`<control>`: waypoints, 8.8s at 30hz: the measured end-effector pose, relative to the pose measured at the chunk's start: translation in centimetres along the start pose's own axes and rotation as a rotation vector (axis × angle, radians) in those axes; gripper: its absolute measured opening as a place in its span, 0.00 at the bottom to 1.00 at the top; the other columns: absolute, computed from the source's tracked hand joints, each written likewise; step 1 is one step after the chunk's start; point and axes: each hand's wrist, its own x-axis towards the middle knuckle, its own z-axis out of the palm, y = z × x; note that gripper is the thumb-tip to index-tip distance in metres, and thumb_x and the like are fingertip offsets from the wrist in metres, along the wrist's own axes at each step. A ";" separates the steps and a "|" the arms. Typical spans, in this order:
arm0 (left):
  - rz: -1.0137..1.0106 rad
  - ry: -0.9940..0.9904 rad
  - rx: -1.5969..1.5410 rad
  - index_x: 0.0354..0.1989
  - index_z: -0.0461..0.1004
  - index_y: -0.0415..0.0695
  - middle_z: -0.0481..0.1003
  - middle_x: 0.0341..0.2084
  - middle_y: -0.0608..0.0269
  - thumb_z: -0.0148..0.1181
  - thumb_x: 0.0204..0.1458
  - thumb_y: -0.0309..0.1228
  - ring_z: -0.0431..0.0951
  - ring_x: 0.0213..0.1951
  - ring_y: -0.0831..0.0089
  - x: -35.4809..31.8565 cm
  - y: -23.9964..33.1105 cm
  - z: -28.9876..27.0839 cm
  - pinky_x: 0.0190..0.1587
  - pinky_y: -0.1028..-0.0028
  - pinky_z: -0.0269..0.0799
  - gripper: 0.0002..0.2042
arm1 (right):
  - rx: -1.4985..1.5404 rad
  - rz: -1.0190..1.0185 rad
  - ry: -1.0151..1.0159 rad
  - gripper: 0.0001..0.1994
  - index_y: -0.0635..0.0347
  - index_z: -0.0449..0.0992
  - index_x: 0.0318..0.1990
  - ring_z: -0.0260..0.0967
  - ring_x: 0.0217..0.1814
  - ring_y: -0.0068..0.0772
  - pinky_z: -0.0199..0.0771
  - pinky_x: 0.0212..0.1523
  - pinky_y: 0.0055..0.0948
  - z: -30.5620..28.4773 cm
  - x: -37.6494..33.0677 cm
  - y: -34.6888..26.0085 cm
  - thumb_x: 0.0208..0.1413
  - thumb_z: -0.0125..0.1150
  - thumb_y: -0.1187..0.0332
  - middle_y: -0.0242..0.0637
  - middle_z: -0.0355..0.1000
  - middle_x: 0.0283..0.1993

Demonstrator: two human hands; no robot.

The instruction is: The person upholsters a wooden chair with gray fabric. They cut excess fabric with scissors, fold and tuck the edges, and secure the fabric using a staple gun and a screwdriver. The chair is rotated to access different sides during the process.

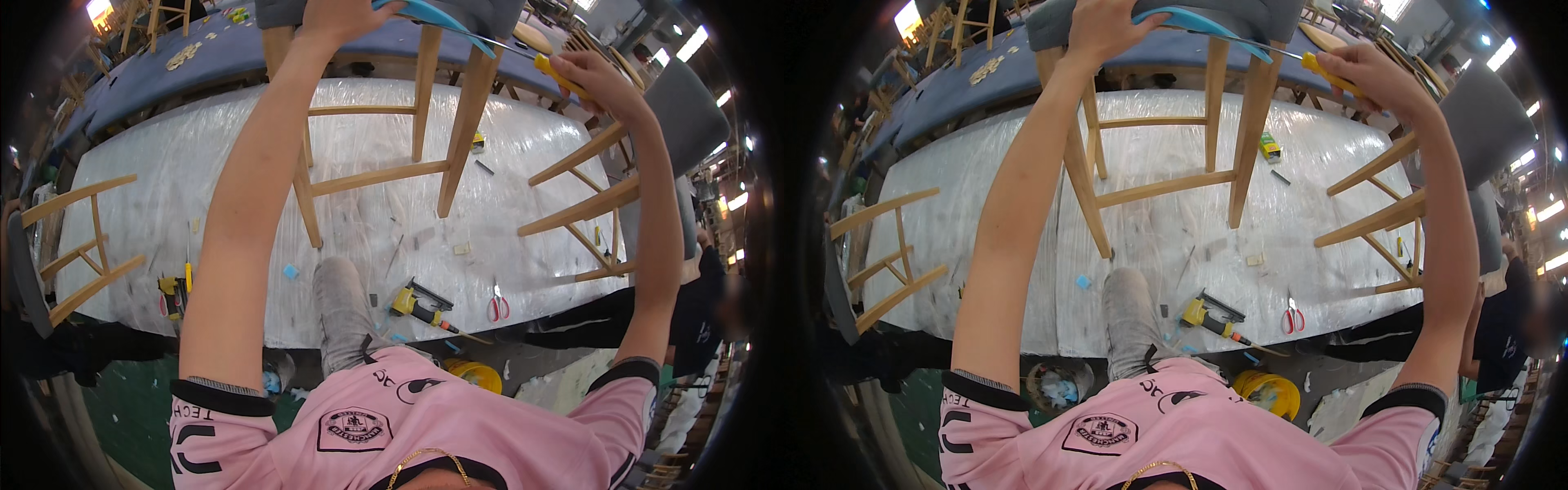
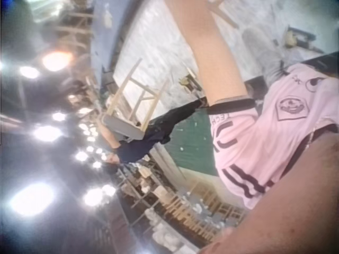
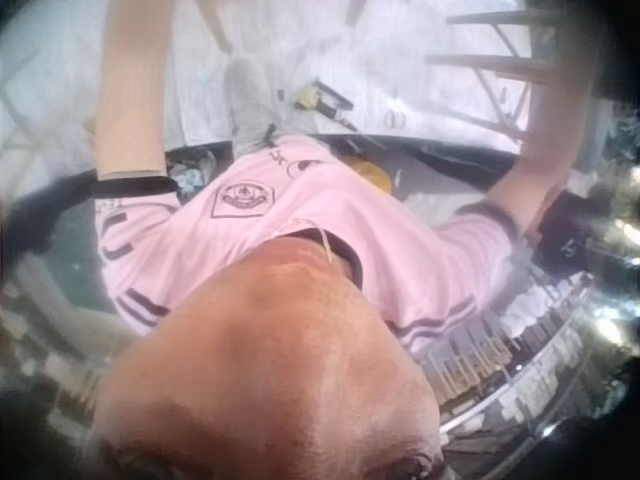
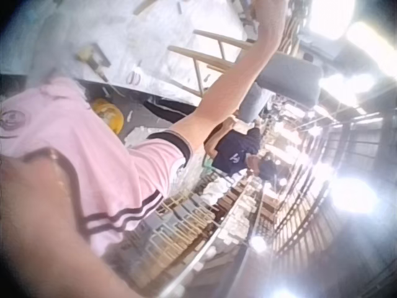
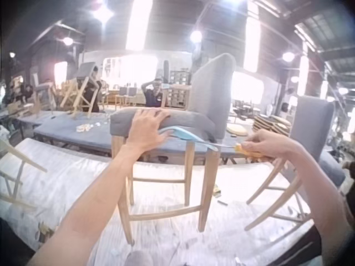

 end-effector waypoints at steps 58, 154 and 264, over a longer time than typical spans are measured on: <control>0.171 -0.093 0.092 0.61 0.75 0.53 0.72 0.60 0.45 0.66 0.52 0.53 0.70 0.64 0.48 -1.8 0.3 -2.7 0.69 0.51 0.59 0.30 | -0.897 -0.681 0.226 0.15 0.43 0.84 0.49 0.66 0.62 0.42 0.63 0.66 0.46 8.9 0.2 1.5 0.58 0.62 0.76 0.34 0.74 0.51; -1.196 0.060 -0.580 0.43 0.75 0.35 0.78 0.31 0.60 0.69 0.53 0.28 0.78 0.25 0.75 -15.2 4.7 -12.9 0.28 0.73 0.76 0.14 | 0.303 -0.155 1.217 0.27 0.74 0.84 0.27 0.62 0.68 0.62 0.64 0.65 0.50 22.4 4.5 -1.3 0.66 0.62 0.53 0.60 0.65 0.68; -0.515 -0.738 0.006 0.73 0.61 0.46 0.62 0.68 0.32 0.57 0.56 0.63 0.67 0.67 0.38 10.0 6.3 -0.9 0.70 0.50 0.60 0.43 | 0.284 -0.262 1.201 0.30 0.71 0.76 0.20 0.59 0.64 0.61 0.57 0.65 0.51 23.4 3.9 1.4 0.67 0.60 0.52 0.65 0.61 0.70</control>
